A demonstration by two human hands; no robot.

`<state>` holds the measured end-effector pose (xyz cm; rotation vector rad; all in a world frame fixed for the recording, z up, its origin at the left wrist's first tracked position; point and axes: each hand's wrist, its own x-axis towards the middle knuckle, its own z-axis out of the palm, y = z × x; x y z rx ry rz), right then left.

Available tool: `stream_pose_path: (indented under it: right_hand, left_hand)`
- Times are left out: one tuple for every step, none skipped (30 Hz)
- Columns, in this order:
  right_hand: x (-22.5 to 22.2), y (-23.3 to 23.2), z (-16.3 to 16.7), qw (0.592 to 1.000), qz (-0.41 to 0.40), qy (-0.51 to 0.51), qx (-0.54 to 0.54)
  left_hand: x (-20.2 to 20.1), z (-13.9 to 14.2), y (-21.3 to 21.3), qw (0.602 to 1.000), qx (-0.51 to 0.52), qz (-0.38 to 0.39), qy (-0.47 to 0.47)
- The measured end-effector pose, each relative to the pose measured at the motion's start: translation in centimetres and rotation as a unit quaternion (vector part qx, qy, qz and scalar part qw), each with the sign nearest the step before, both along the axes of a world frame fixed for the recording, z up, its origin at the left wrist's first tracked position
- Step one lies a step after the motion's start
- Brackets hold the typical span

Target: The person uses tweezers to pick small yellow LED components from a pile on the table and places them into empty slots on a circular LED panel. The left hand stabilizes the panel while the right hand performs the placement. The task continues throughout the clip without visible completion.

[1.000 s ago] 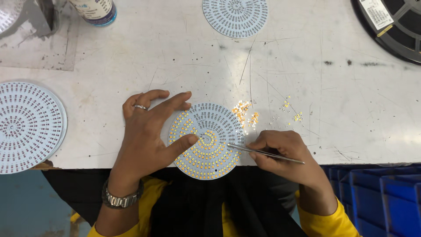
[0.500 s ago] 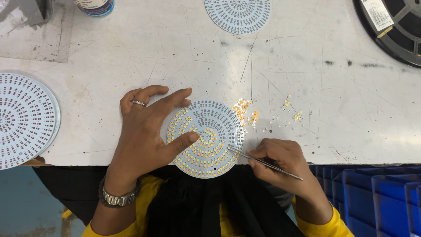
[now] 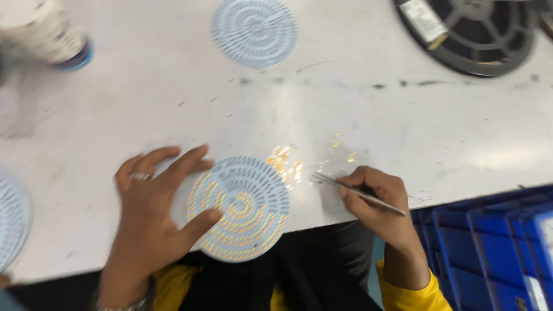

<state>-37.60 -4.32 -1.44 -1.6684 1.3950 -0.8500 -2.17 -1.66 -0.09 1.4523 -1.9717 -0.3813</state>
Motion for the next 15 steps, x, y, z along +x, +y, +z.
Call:
stream_pose_path:
  right_hand:
    - [-0.6, -0.1, 0.1, 1.000, -0.022, 0.010, -0.013]
    - [-1.2, -0.2, 0.1, 0.999, -0.043, 0.020, -0.025]
    - [-1.7, -0.4, 0.2, 0.997, -0.064, 0.029, -0.036]
    - [-2.0, -0.4, 0.3, 0.996, -0.079, 0.030, -0.030]
    - [-2.2, -0.4, 0.4, 0.995, -0.092, 0.030, -0.023]
    - [-2.4, -0.5, 0.4, 0.994, -0.104, 0.030, -0.016]
    - [-2.5, -0.5, 0.4, 0.993, -0.113, 0.031, -0.019]
    - [-2.5, -0.5, 0.4, 0.992, -0.120, 0.032, -0.022]
    - [-2.6, -0.5, 0.4, 0.991, -0.127, 0.033, -0.024]
    - [-2.8, -0.5, 0.5, 0.989, -0.138, 0.040, -0.027]
    - [-2.9, -0.5, 0.4, 0.987, -0.147, 0.047, -0.030]
    - [-3.1, -0.5, 0.4, 0.986, -0.156, 0.055, -0.032]
    - [-3.2, -0.3, 0.3, 0.987, -0.148, 0.047, -0.037]
    - [-3.3, -0.2, 0.1, 0.989, -0.139, 0.039, -0.041]
    - [-3.3, 0.1, 0.0, 0.990, -0.129, 0.030, -0.044]
  left_hand:
    - [0.1, -0.1, 0.1, 1.000, 0.000, -0.004, -0.002]
    - [0.2, -0.2, 0.1, 1.000, 0.001, -0.008, -0.006]
    - [0.3, -0.4, 0.1, 1.000, 0.006, -0.014, -0.011]
    - [0.6, -0.6, 0.1, 1.000, 0.011, -0.019, -0.018]
    - [0.9, -0.9, 0.1, 0.999, 0.017, -0.024, -0.026]
    - [1.1, -1.2, 0.1, 0.999, 0.020, -0.024, -0.037]
    - [1.3, -1.6, 0.2, 0.998, 0.025, -0.023, -0.049]
    - [1.5, -2.0, 0.1, 0.997, 0.029, -0.021, -0.061]
    - [1.7, -2.4, 0.1, 0.997, 0.035, -0.016, -0.067]
    - [1.9, -2.8, 0.2, 0.996, 0.041, -0.011, -0.074]
    - [2.1, -3.2, 0.2, 0.996, 0.048, -0.005, -0.080]
    - [2.3, -3.5, 0.1, 0.996, 0.046, -0.004, -0.080]
    - [2.5, -3.8, 0.2, 0.996, 0.045, -0.002, -0.080]
    - [2.6, -4.1, 0.2, 0.996, 0.045, 0.000, -0.080]
    - [2.8, -4.3, 0.3, 0.996, 0.035, -0.005, -0.083]
